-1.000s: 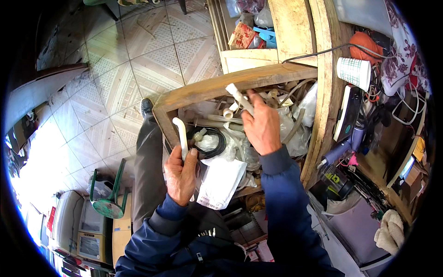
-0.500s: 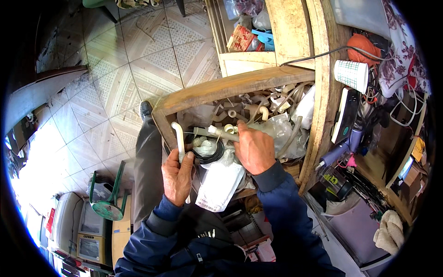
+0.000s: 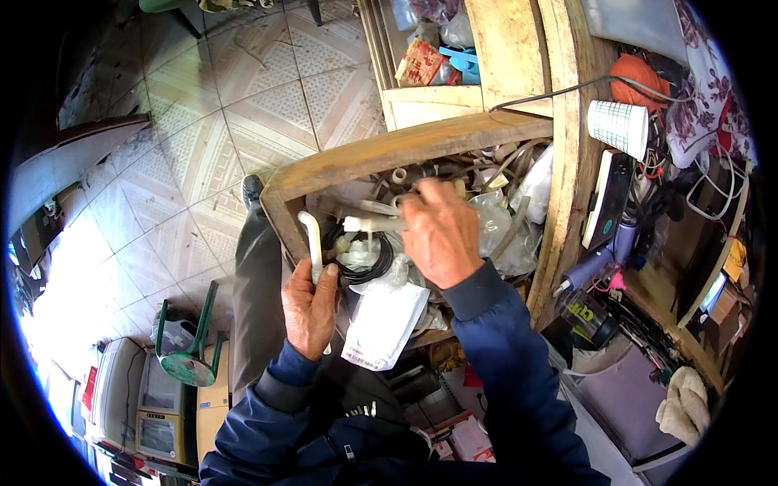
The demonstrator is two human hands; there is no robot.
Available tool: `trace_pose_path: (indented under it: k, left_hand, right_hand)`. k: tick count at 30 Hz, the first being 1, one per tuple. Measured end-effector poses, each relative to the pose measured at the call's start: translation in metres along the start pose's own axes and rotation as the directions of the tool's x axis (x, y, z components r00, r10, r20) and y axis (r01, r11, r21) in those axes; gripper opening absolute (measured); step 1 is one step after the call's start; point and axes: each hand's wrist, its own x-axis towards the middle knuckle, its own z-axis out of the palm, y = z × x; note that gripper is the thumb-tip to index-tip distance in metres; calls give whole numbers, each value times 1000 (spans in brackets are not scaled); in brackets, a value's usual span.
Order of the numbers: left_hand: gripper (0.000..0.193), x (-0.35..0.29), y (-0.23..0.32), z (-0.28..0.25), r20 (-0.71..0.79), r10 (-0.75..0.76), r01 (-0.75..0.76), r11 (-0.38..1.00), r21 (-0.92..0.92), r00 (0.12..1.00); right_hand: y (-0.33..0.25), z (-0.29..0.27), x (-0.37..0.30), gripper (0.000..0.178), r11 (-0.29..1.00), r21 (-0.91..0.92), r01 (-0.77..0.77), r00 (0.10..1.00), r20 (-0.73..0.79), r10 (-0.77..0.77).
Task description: The person repairs the internal wiring of a white appliance, likely a refrigerator, by connecting colored wires and securing them with a twist tie. They then move to a cluttered workshop area, open a drawer, and search through various plastic parts and tubing to find a specific component.
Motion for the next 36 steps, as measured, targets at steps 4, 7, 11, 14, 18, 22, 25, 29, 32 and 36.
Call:
trace_pose_path:
  k: [4,7,11,14,18,22,25,29,32,36]
  left_hand:
    - [15,-2,-1,-3,13,-18,18,999,-48,1000]
    - [17,-1,-6,-7,18,-46,47,996,-69,999]
    - [16,-1,-2,-1,-1,18,-18,1000,-19,1000]
    - [17,-1,2,-6,32,-40,41,999,-30,999]
    - [15,-1,4,-9,36,-59,59,998,-6,998]
    - [12,-1,3,-2,15,-18,18,1000,-19,1000]
    - [13,-1,3,-4,30,-23,24,999,-23,999]
    - [16,-3,6,-2,34,5,-4,1000,-10,999]
    - [19,-2,13,3,63,-1,2,1000,-13,998]
    - [24,-1,16,9,106,-19,26,998,-65,994]
  right_hand:
    - [6,26,1,7,995,-83,-60,998,-12,60]
    - [14,37,2,12,979,-188,-83,996,-47,75]
    - [15,37,10,19,973,-211,-88,996,-10,88]
    - [21,31,24,21,989,-144,-29,999,19,32]
    - [19,-2,8,22,976,214,-35,993,-101,58]
    - [24,-30,-28,11,538,836,-108,881,-170,442]
    - [20,-53,-45,14,72,997,-41,778,-13,629]
    - [10,-57,-56,15,-178,983,-39,640,162,751]
    - [15,-46,-65,17,-268,962,-55,647,239,724]
    - [11,-37,-66,19,-274,954,-119,631,286,721]
